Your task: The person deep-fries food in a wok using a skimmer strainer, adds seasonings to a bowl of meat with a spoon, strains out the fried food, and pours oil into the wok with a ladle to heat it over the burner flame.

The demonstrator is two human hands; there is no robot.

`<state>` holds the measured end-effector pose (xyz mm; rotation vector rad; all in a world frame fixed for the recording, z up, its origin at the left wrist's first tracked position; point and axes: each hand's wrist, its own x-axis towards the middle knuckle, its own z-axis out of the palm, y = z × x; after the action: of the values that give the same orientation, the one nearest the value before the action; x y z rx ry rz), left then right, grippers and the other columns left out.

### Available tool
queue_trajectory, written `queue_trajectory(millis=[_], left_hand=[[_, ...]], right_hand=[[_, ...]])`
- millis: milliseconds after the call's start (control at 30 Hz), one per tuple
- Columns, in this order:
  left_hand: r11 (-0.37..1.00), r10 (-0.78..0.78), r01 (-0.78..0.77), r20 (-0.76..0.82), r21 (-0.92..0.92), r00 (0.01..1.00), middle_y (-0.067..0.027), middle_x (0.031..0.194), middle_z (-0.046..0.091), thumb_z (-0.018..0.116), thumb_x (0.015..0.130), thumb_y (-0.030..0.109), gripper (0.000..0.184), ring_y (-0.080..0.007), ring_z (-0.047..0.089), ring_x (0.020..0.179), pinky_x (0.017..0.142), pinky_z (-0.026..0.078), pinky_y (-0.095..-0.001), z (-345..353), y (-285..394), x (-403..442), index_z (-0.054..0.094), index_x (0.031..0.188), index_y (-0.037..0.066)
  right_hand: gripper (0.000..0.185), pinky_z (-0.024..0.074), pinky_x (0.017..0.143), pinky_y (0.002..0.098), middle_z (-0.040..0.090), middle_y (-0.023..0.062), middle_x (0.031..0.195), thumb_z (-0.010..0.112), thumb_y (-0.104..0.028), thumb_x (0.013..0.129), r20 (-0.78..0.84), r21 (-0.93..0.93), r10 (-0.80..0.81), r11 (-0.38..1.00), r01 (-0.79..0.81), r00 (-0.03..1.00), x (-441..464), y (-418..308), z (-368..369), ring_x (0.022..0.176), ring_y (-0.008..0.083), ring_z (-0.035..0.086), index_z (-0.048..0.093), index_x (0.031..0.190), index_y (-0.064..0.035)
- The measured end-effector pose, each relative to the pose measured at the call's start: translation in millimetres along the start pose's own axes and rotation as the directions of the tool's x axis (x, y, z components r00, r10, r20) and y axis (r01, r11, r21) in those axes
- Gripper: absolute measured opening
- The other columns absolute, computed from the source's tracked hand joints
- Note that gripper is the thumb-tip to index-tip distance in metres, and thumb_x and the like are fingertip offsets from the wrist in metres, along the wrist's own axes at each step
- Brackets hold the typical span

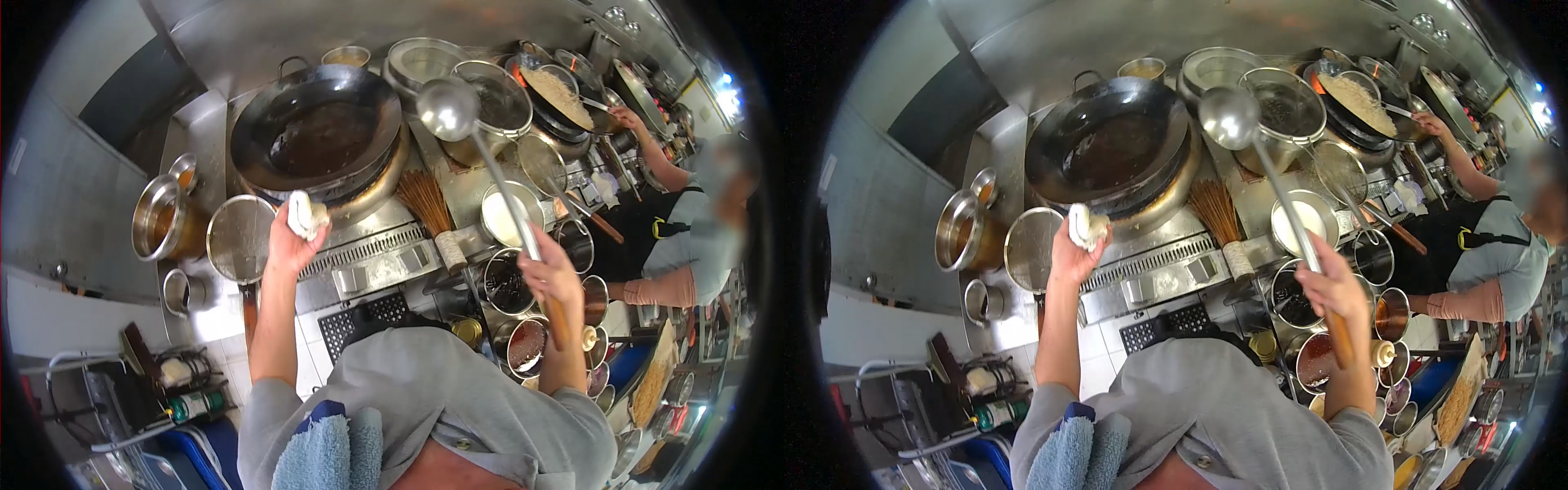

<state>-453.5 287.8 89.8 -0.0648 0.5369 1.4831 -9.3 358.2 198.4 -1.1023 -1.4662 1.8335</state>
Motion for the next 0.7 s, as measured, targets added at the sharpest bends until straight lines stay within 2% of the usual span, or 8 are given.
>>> queue_trajectory(millis=[100, 200, 233, 367, 467, 500, 633, 700], left_hand=[[1.000, 0.005, -0.005, -0.021, 0.015, 1.000, -0.0135, 0.093, 0.060, 0.037, 0.093, 0.044, 0.041, -0.0352, 0.060, 0.083, 0.059, 0.059, -0.0351, 8.1, 0.8, 2.7, 0.056, 0.105, 0.010], [0.998, -0.029, 0.026, 0.047, 0.063, 0.998, -0.0162, 0.096, 0.056, 0.037, 0.092, 0.047, 0.045, -0.0336, 0.057, 0.089, 0.061, 0.058, -0.0362, 1.1, 6.2, 14.2, 0.054, 0.103, 0.007], [0.987, 0.021, -0.008, -0.077, 0.160, 0.997, -0.0114, 0.094, 0.060, 0.034, 0.093, 0.046, 0.039, -0.0326, 0.060, 0.082, 0.056, 0.057, -0.0318, 3.9, 4.2, 18.0, 0.056, 0.102, 0.015], [0.969, 0.105, -0.046, -0.234, 0.243, 0.967, -0.0097, 0.094, 0.061, 0.033, 0.093, 0.047, 0.039, -0.0291, 0.061, 0.082, 0.054, 0.056, -0.0327, -1.2, 6.0, 31.8, 0.057, 0.101, 0.017], [0.972, 0.063, -0.023, -0.164, 0.235, 0.985, -0.0083, 0.094, 0.061, 0.034, 0.093, 0.047, 0.038, -0.0282, 0.061, 0.083, 0.056, 0.056, -0.0321, 9.5, 9.0, 18.0, 0.058, 0.100, 0.019], [0.973, 0.002, 0.015, -0.074, 0.232, 0.997, -0.0056, 0.094, 0.062, 0.037, 0.091, 0.050, 0.038, -0.0279, 0.060, 0.086, 0.062, 0.056, -0.0373, 9.8, 12.1, 15.7, 0.059, 0.099, 0.020], [0.932, 0.041, 0.064, -0.278, 0.357, 0.960, -0.0040, 0.097, 0.061, 0.044, 0.088, 0.051, 0.035, -0.0265, 0.058, 0.091, 0.070, 0.053, -0.0455, 14.8, 13.1, 34.8, 0.058, 0.101, 0.022], [0.934, 0.053, 0.063, -0.312, 0.351, 0.949, -0.0040, 0.098, 0.060, 0.049, 0.086, 0.048, 0.032, -0.0259, 0.056, 0.093, 0.075, 0.051, -0.0472, 11.9, 13.1, 49.1, 0.058, 0.101, 0.021]], right_hand=[[0.073, 0.0384, 0.034, 0.0246, 0.047, 0.0022, 0.072, 0.056, 0.002, 0.079, -0.018, -0.387, 0.048, 0.921, -0.051, 0.999, 24.4, 30.3, 18.0, 0.044, 0.0099, 0.044, 0.024, 0.143, -0.0083], [0.074, 0.0376, 0.033, 0.0229, 0.047, 0.0019, 0.073, 0.057, 0.003, 0.078, -0.078, -0.270, -0.047, 0.963, 0.024, 0.996, 31.4, 43.7, 25.2, 0.045, 0.0081, 0.044, 0.025, 0.143, -0.0100], [0.074, 0.0379, 0.033, 0.0227, 0.047, 0.0016, 0.073, 0.056, 0.002, 0.078, -0.076, -0.248, -0.043, 0.969, 0.022, 0.996, 29.8, 42.5, 23.3, 0.045, 0.0077, 0.044, 0.025, 0.143, -0.0102], [0.072, 0.0380, 0.035, 0.0236, 0.048, 0.0038, 0.078, 0.056, 0.004, 0.079, -0.036, -0.176, 0.004, 0.984, -0.011, 0.999, 24.9, 34.2, 12.6, 0.047, 0.0080, 0.045, 0.025, 0.143, -0.0089], [0.074, 0.0374, 0.033, 0.0219, 0.048, 0.0028, 0.077, 0.053, 0.003, 0.079, -0.018, -0.032, -0.039, 0.999, 0.038, 0.999, 30.4, 42.7, 10.3, 0.045, 0.0068, 0.042, 0.019, 0.144, -0.0081], [0.071, 0.0359, 0.032, 0.0206, 0.048, 0.0032, 0.079, 0.052, 0.003, 0.080, -0.006, 0.070, -0.043, 0.997, 0.043, 0.999, 31.5, 34.4, 15.5, 0.045, 0.0062, 0.040, 0.020, 0.143, -0.0065], [0.063, 0.0326, 0.030, 0.0189, 0.049, 0.0038, 0.080, 0.053, 0.003, 0.082, 0.152, 0.411, -0.116, 0.910, 0.044, 0.982, 69.3, 29.5, 21.8, 0.043, 0.0052, 0.037, 0.027, 0.139, -0.0073], [0.065, 0.0329, 0.029, 0.0195, 0.049, 0.0041, 0.080, 0.055, 0.003, 0.081, 0.142, 0.386, -0.097, 0.922, 0.035, 0.985, 88.8, 31.9, 42.7, 0.043, 0.0053, 0.038, 0.027, 0.139, -0.0083]])
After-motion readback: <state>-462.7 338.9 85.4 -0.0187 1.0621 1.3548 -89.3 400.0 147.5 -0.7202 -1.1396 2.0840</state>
